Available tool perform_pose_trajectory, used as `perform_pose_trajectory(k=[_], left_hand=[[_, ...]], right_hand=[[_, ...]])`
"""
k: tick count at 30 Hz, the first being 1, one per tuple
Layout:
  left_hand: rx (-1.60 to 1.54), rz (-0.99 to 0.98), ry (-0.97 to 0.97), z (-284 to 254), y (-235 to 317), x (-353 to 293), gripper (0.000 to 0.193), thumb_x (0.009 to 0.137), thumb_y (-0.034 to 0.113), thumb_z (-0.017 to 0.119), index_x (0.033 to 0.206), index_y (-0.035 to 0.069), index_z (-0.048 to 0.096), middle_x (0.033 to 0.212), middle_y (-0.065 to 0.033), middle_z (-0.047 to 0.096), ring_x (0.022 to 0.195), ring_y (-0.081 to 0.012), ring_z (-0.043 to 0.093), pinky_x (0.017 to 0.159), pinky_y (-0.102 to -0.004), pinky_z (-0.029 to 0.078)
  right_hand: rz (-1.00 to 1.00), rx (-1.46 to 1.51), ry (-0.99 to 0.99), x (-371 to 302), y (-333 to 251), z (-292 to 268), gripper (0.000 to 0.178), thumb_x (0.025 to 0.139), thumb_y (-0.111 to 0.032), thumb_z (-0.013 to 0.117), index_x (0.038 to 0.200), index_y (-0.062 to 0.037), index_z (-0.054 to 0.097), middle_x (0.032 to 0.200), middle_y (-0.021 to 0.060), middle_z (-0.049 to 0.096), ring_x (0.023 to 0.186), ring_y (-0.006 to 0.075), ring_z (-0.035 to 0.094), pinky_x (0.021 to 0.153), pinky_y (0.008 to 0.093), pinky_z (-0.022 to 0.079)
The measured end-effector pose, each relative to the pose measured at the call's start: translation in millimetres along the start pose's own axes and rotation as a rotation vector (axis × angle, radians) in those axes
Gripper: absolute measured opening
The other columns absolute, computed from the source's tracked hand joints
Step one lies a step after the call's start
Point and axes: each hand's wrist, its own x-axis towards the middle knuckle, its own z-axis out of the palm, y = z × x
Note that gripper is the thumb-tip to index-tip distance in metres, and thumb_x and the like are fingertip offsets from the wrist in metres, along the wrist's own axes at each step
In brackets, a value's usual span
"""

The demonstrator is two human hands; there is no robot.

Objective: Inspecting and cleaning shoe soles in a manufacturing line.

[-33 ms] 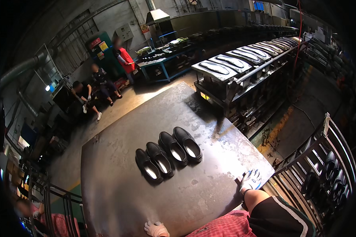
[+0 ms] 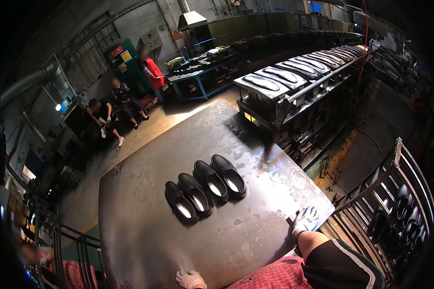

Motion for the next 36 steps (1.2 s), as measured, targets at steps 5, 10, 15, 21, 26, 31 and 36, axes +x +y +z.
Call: perform_pose_trajectory(k=[5, 10, 15, 21, 26, 31, 36], left_hand=[[-0.023, 0.011, 0.008, 0, 1, 0, 0.043, 0.082, 0.023, 0.057, 0.12, 0.003, 0.058, 0.133, -0.0118, 0.051, 0.124, -0.0306, 0.045, 0.102, -0.047, 0.039], [-0.016, 0.0, 0.003, 1, 0, 1, 0.044, 0.082, 0.022, 0.057, 0.121, 0.003, 0.059, 0.133, -0.012, 0.051, 0.124, -0.0307, 0.045, 0.103, -0.0472, 0.039], [-0.014, -0.002, 0.006, 2, 1, 0, 0.044, 0.082, 0.022, 0.057, 0.121, 0.002, 0.059, 0.133, -0.0122, 0.051, 0.124, -0.031, 0.045, 0.103, -0.0475, 0.039], [-0.022, 0.004, 0.017, 2, -1, 0, 0.044, 0.081, 0.022, 0.057, 0.121, 0.002, 0.059, 0.133, -0.0126, 0.051, 0.124, -0.0315, 0.045, 0.103, -0.0478, 0.039], [-0.023, 0.004, 0.032, 5, -2, 1, 0.045, 0.08, 0.022, 0.057, 0.12, 0.003, 0.06, 0.132, -0.0125, 0.052, 0.124, -0.0314, 0.046, 0.102, -0.048, 0.039], [-0.02, 0.0, 0.014, 4, -1, 1, 0.045, 0.08, 0.023, 0.057, 0.12, 0.003, 0.06, 0.133, -0.0119, 0.052, 0.124, -0.0308, 0.046, 0.102, -0.0479, 0.039], [-0.015, -0.005, 0.013, 6, -3, 2, 0.044, 0.081, 0.024, 0.057, 0.12, 0.003, 0.06, 0.133, -0.0119, 0.051, 0.124, -0.0306, 0.046, 0.103, -0.0473, 0.039]], right_hand=[[0.009, 0.011, -0.005, 1, 0, -1, 0.055, 0.099, -0.039, 0.039, 0.143, -0.0064, 0.049, 0.15, 0.0143, 0.044, 0.141, 0.0311, 0.036, 0.118, 0.0425, 0.022], [0.013, 0.016, -0.02, 0, -2, -3, 0.055, 0.099, -0.039, 0.039, 0.143, -0.0069, 0.048, 0.151, 0.0139, 0.043, 0.141, 0.031, 0.036, 0.119, 0.0424, 0.022], [0.006, 0.012, -0.017, 1, 1, -2, 0.055, 0.1, -0.039, 0.039, 0.143, -0.0072, 0.049, 0.151, 0.0134, 0.043, 0.141, 0.0309, 0.036, 0.119, 0.0425, 0.021], [0.019, 0.013, -0.05, -2, -3, -9, 0.055, 0.1, -0.039, 0.038, 0.144, -0.0075, 0.048, 0.153, 0.0128, 0.041, 0.143, 0.0304, 0.033, 0.119, 0.0427, 0.02], [0.016, 0.012, -0.058, 0, -1, -7, 0.056, 0.1, -0.039, 0.037, 0.145, -0.0076, 0.047, 0.154, 0.0128, 0.04, 0.143, 0.03, 0.032, 0.119, 0.0425, 0.019], [0.028, 0.018, -0.064, 1, -2, -6, 0.056, 0.1, -0.039, 0.037, 0.145, -0.0073, 0.046, 0.154, 0.0134, 0.04, 0.143, 0.0297, 0.032, 0.12, 0.0421, 0.019], [0.039, 0.008, -0.07, -1, -5, -9, 0.056, 0.101, -0.04, 0.036, 0.146, -0.007, 0.045, 0.154, 0.0129, 0.039, 0.144, 0.0296, 0.031, 0.12, 0.0417, 0.018]])
